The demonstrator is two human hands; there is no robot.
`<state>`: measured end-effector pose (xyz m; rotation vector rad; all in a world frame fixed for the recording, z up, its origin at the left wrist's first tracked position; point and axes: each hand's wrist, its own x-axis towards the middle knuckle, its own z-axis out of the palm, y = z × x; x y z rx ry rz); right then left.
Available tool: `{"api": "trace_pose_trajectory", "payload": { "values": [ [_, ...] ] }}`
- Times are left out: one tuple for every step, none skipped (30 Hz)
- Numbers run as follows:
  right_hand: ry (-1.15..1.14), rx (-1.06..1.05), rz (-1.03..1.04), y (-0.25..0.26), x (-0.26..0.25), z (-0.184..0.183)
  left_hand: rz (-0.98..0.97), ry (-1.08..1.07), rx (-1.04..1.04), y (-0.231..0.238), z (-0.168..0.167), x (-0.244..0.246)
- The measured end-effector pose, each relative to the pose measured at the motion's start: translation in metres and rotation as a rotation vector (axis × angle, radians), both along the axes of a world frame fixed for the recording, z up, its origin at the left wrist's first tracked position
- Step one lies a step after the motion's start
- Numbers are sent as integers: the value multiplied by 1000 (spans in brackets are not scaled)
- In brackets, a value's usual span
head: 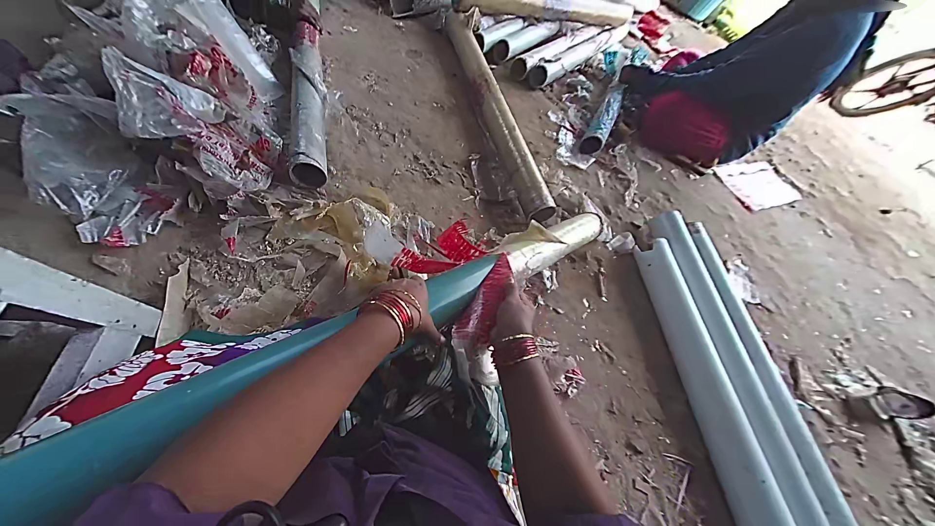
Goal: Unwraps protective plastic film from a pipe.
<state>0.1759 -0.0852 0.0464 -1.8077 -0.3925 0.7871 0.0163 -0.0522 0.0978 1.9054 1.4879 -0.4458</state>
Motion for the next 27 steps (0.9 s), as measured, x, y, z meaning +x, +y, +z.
{"api": "trace_pose_trajectory", "payload": {
  "values": [
    [13, 3, -13, -3, 0, 1, -14, 3, -3, 0, 1, 1],
    [14, 2, -12, -8, 0, 1, -31, 7, -5, 0, 1, 2],
    [3, -5, 17, -10, 3, 1, -41, 11, 1, 0, 1, 1],
    [-20, -28, 74, -10, 8, 1, -41, 20, 8, 2, 2, 1],
    [-64, -71, 146, -10, 18, 2, -42, 30, 14, 2, 2, 1],
    [-130, -128, 230, -10, 32, 3, -41, 42, 11, -1, 3, 4],
    [-212, -184, 322, -8, 46, 5, -41, 71, 14, -4, 4, 5],
    [-312, -228, 411, -2, 61, 13, -42, 99, 19, -7, 6, 8],
    [-411, -253, 477, 6, 72, 23, -50, 125, 22, -8, 7, 10],
    [-462, -226, 497, 17, 79, 32, -58, 140, 23, -10, 8, 11],
    [-474, -154, 505, 34, 85, 39, -64, 143, 24, -9, 8, 10],
    [-450, -62, 553, 51, 90, 42, -67, 137, 22, -8, 8, 9],
    [-398, 23, 636, 66, 94, 38, -65, 124, 9, -7, 8, 7],
    [-347, 61, 717, 80, 97, 33, -65, 113, 3, -5, 9, 6],
    [-317, 65, 765, 94, 99, 24, -72, 112, -1, -2, 10, 5],
    [-311, 49, 764, 106, 101, 11, -80, 112, -6, 0, 10, 4],
    [-289, 40, 716, 111, 97, -1, -80, 108, -16, 2, 10, 2],
    [-266, 46, 678, 116, 94, -13, -78, 100, -21, 5, 9, 1],
    [-251, 73, 648, 119, 91, -22, -73, 86, -26, 7, 8, -1],
    [-293, 116, 624, 121, 87, -28, -69, 71, -33, 10, 6, -3],
    [-353, 137, 608, 123, 83, -28, -67, 60, -37, 14, 6, -4],
    [-403, 131, 607, 120, 80, -25, -60, 54, -50, 15, 4, -4],
    [-459, 131, 621, 118, 78, -25, -51, 46, -62, 17, 3, -4],
    [-521, 142, 654, 119, 77, -26, -40, 38, -73, 19, 3, -4],
    [-559, 144, 718, 121, 79, -27, -33, 32, -86, 22, 4, -4],
    [-584, 144, 792, 122, 81, -29, -29, 30, -101, 25, 5, -4],
    [-607, 147, 874, 124, 82, -30, -31, 29, -112, 27, 5, -4]
  ]
}}
